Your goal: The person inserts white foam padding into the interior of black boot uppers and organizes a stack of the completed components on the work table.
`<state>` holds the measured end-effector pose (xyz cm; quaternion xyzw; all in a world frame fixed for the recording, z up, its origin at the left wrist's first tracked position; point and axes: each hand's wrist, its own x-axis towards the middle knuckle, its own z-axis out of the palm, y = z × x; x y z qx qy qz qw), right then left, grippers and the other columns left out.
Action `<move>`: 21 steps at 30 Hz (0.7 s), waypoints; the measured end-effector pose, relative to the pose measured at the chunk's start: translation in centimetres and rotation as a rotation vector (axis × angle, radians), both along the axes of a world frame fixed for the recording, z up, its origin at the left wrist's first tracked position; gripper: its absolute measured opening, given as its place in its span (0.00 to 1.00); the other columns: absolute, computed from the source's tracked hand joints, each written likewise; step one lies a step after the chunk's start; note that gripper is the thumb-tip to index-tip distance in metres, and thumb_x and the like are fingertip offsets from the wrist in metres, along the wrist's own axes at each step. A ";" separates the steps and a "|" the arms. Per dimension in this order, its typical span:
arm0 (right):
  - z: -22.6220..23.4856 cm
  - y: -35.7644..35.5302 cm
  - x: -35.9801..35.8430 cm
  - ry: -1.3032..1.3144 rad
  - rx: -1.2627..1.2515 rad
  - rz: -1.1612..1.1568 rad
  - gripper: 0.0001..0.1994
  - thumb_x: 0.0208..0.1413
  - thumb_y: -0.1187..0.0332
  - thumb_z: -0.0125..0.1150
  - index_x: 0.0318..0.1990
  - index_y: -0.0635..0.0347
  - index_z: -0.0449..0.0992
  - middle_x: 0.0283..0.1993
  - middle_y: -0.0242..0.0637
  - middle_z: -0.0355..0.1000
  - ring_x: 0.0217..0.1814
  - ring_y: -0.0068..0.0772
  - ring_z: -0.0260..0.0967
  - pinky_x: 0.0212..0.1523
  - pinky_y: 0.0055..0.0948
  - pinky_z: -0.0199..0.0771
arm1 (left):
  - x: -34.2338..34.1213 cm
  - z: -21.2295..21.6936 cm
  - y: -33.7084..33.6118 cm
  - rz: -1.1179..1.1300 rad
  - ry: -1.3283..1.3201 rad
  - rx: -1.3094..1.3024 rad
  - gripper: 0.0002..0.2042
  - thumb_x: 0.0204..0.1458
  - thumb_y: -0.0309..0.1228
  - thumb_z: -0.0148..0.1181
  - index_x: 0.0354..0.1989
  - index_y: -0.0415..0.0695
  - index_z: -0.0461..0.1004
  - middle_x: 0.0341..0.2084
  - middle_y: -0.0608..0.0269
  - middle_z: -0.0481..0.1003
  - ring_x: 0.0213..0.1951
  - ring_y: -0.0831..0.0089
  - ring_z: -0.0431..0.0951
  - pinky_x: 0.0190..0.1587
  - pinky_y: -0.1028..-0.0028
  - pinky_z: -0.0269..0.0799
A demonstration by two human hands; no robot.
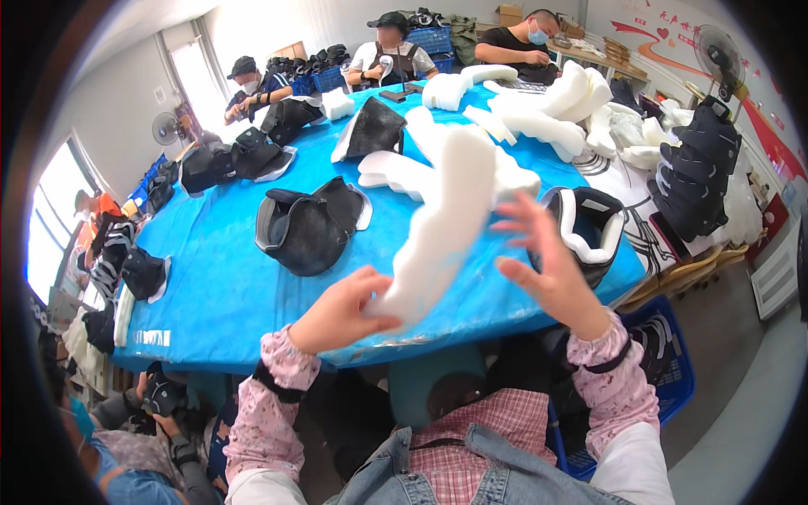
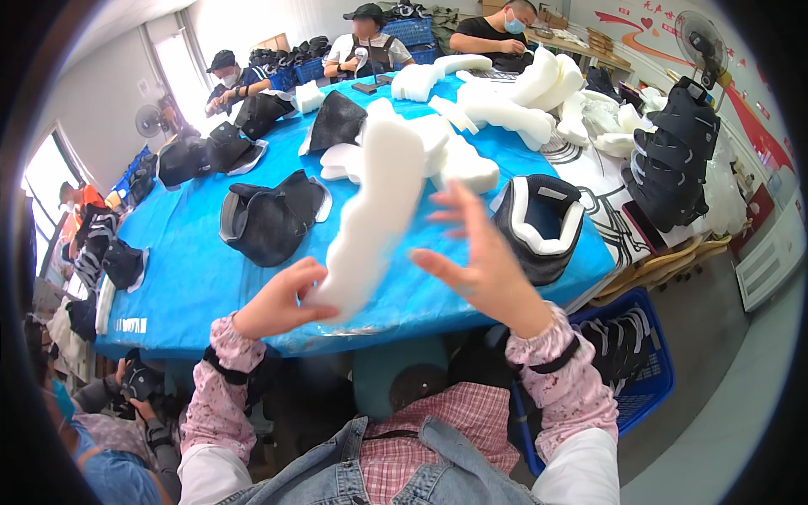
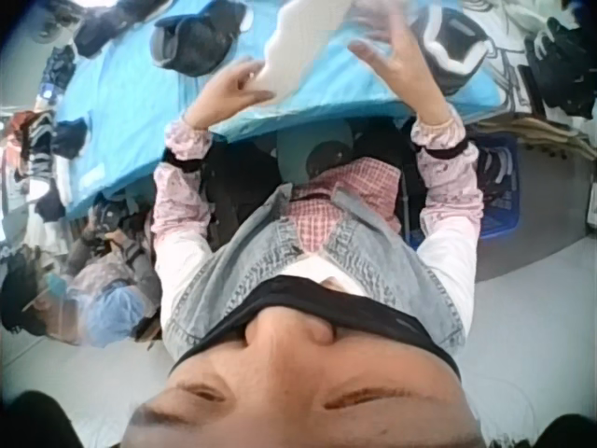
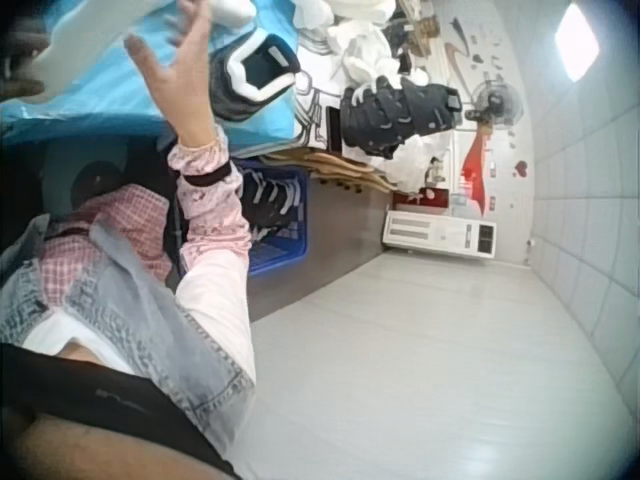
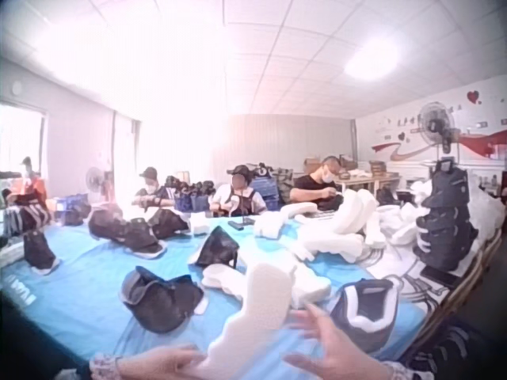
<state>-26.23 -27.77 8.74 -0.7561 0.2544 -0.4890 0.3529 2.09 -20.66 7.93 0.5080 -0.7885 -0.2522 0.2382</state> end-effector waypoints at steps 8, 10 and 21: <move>-3.5 4.3 7.3 -0.179 -0.185 -0.165 0.10 0.52 0.71 0.62 0.41 0.66 0.75 0.38 0.37 0.74 0.40 0.26 0.70 0.40 0.26 0.69 | -2.3 -1.6 4.9 0.452 0.622 -0.287 0.34 0.40 0.26 0.67 0.59 0.42 0.59 0.51 0.55 0.65 0.52 0.62 0.68 0.52 0.66 0.64; -4.0 7.3 8.0 -0.227 0.290 0.346 0.14 0.54 0.70 0.60 0.47 0.65 0.71 0.42 0.33 0.71 0.43 0.23 0.67 0.42 0.24 0.67 | -2.0 -4.4 5.2 0.317 0.811 -0.226 0.45 0.40 0.31 0.70 0.64 0.37 0.46 0.58 0.56 0.58 0.59 0.66 0.60 0.59 0.66 0.58; -2.1 6.6 6.2 -0.005 -0.092 0.085 0.19 0.42 0.66 0.70 0.42 0.60 0.70 0.53 0.45 0.62 0.56 0.42 0.60 0.56 0.35 0.59 | -1.5 -2.4 8.3 0.311 0.771 -0.094 0.26 0.43 0.24 0.66 0.52 0.36 0.63 0.46 0.61 0.69 0.50 0.75 0.68 0.53 0.74 0.64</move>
